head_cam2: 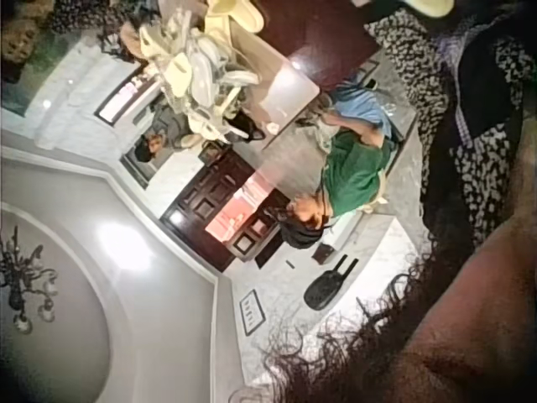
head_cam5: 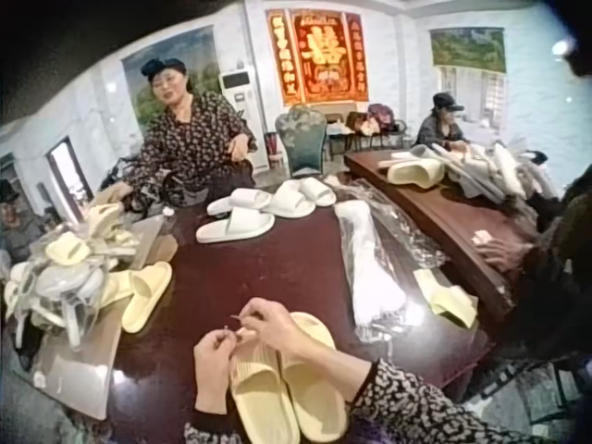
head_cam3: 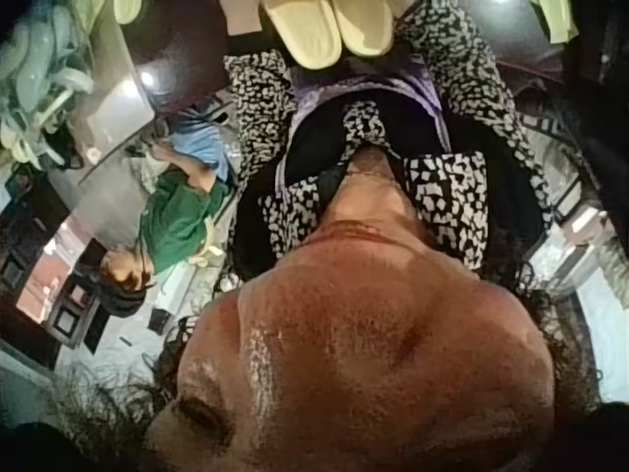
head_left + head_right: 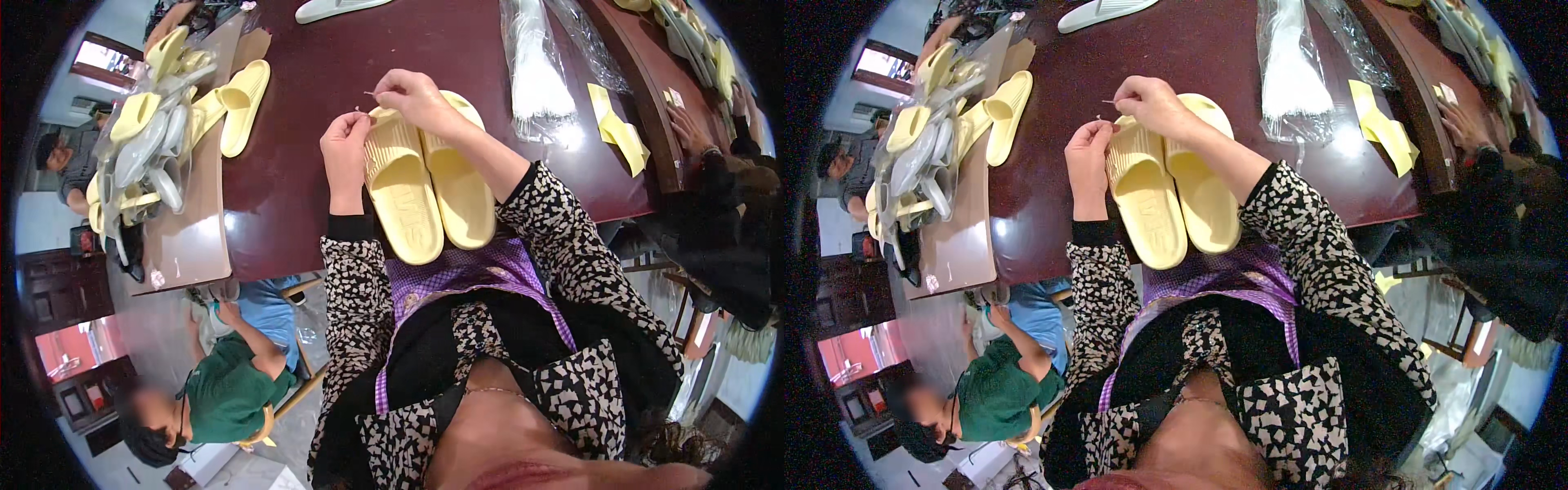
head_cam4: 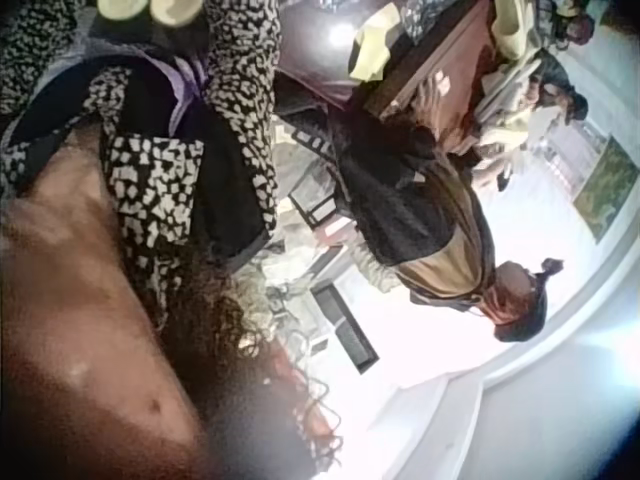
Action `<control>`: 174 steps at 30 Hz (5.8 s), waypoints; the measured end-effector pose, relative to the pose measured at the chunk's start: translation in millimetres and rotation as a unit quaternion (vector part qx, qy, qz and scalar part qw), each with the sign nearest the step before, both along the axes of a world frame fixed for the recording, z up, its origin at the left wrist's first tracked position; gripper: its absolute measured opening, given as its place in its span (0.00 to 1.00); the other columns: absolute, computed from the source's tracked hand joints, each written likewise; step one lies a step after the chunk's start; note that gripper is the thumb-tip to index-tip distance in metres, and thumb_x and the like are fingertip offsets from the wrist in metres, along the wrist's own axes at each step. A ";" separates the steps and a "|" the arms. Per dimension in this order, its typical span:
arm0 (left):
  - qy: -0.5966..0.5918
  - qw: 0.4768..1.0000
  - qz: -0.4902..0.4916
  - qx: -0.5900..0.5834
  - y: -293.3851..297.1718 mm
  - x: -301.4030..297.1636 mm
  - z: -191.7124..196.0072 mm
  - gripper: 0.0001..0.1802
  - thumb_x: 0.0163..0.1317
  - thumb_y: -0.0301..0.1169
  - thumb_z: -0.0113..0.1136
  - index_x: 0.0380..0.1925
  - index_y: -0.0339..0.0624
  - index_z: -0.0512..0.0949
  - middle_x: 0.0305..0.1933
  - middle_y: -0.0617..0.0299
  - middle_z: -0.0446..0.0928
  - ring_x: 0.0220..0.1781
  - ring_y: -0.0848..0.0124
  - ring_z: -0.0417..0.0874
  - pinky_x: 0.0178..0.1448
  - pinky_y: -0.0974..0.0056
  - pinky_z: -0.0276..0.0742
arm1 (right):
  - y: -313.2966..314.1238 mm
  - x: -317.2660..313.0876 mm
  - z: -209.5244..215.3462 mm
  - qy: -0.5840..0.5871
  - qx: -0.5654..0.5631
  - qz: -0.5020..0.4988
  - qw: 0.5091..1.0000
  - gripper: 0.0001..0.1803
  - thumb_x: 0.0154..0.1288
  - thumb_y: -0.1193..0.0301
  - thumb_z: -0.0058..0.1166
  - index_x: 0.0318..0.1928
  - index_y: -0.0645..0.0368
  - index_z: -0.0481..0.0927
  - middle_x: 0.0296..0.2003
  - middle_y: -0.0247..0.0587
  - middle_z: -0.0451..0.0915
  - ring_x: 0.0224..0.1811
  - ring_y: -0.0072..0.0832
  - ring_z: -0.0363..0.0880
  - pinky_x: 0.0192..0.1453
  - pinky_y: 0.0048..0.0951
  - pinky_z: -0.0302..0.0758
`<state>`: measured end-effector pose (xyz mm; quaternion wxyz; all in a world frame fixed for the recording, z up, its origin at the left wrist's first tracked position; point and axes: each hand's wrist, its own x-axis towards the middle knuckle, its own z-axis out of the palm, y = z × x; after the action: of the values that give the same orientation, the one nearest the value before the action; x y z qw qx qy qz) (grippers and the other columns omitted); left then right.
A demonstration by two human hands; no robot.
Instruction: The person attaches pairs of slippers together using plastic fasteners and packs slippers into plastic bags by hand.
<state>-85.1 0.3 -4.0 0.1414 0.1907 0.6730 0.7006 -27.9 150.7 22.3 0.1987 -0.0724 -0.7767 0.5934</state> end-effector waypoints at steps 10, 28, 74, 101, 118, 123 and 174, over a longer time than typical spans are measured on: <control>-0.112 0.987 -0.028 0.112 32.8 -21.6 -44.4 0.04 0.60 0.23 0.56 0.34 0.35 0.78 0.29 0.66 0.77 0.26 0.83 0.71 0.32 0.79 0.68 | 22.8 -12.1 -59.7 0.008 -0.021 -0.016 1.000 0.08 0.57 0.72 0.55 0.35 0.64 0.81 0.27 0.41 0.81 0.31 0.24 0.78 0.37 0.27 0.74; -0.058 0.990 0.009 0.130 41.8 -5.7 -28.9 0.02 0.58 0.21 0.59 0.31 0.35 0.78 0.30 0.67 0.78 0.31 0.83 0.75 0.37 0.77 0.71 | 23.8 2.4 -43.2 0.066 0.048 -0.009 0.997 0.04 0.56 0.76 0.55 0.31 0.65 0.79 0.22 0.35 0.79 0.24 0.16 0.73 0.29 0.20 0.70; -0.103 0.978 -0.099 0.151 43.1 1.2 3.8 0.04 0.55 0.18 0.55 0.30 0.36 0.77 0.29 0.69 0.75 0.30 0.81 0.72 0.37 0.76 0.68 | 42.0 26.2 5.7 0.167 0.203 -0.012 0.965 0.03 0.50 0.72 0.53 0.23 0.54 0.78 0.20 0.34 0.77 0.24 0.31 0.74 0.44 0.32 0.62; -0.104 0.975 -0.017 0.195 29.3 5.5 11.0 0.03 0.57 0.20 0.54 0.31 0.33 0.76 0.27 0.65 0.74 0.28 0.79 0.71 0.36 0.76 0.68 | 27.2 160.1 34.2 -0.065 0.260 0.029 0.963 0.13 0.58 0.66 0.53 0.36 0.65 0.77 0.33 0.49 0.79 0.37 0.45 0.78 0.41 0.40 0.73; -0.082 0.982 0.075 0.156 11.9 2.6 18.5 0.07 0.58 0.21 0.52 0.37 0.35 0.73 0.29 0.63 0.75 0.30 0.77 0.74 0.37 0.74 0.71 | -14.7 115.3 5.5 -0.165 0.323 -0.101 0.926 0.20 0.59 0.59 0.50 0.24 0.66 0.76 0.19 0.52 0.77 0.24 0.46 0.78 0.33 0.43 0.75; -0.104 0.970 0.102 0.194 25.6 -0.1 9.9 0.07 0.58 0.23 0.50 0.38 0.35 0.72 0.31 0.62 0.75 0.32 0.76 0.75 0.38 0.72 0.73 | 5.4 126.0 14.8 -0.173 0.315 -0.100 0.928 0.18 0.59 0.61 0.49 0.25 0.66 0.76 0.19 0.52 0.77 0.23 0.46 0.78 0.31 0.43 0.75; -0.211 0.947 0.014 0.240 40.7 -52.9 -38.5 0.06 0.61 0.28 0.52 0.38 0.42 0.74 0.29 0.62 0.74 0.28 0.71 0.72 0.34 0.65 0.69 | 153.6 141.9 -61.3 -0.106 0.302 -0.353 0.879 0.08 0.54 0.72 0.51 0.36 0.60 0.75 0.29 0.49 0.80 0.35 0.44 0.80 0.39 0.40 0.74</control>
<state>-138.1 41.0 -42.5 0.2205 0.0571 0.4425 0.8674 113.9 304.3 -39.0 0.3236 -0.3404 -0.8576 0.2096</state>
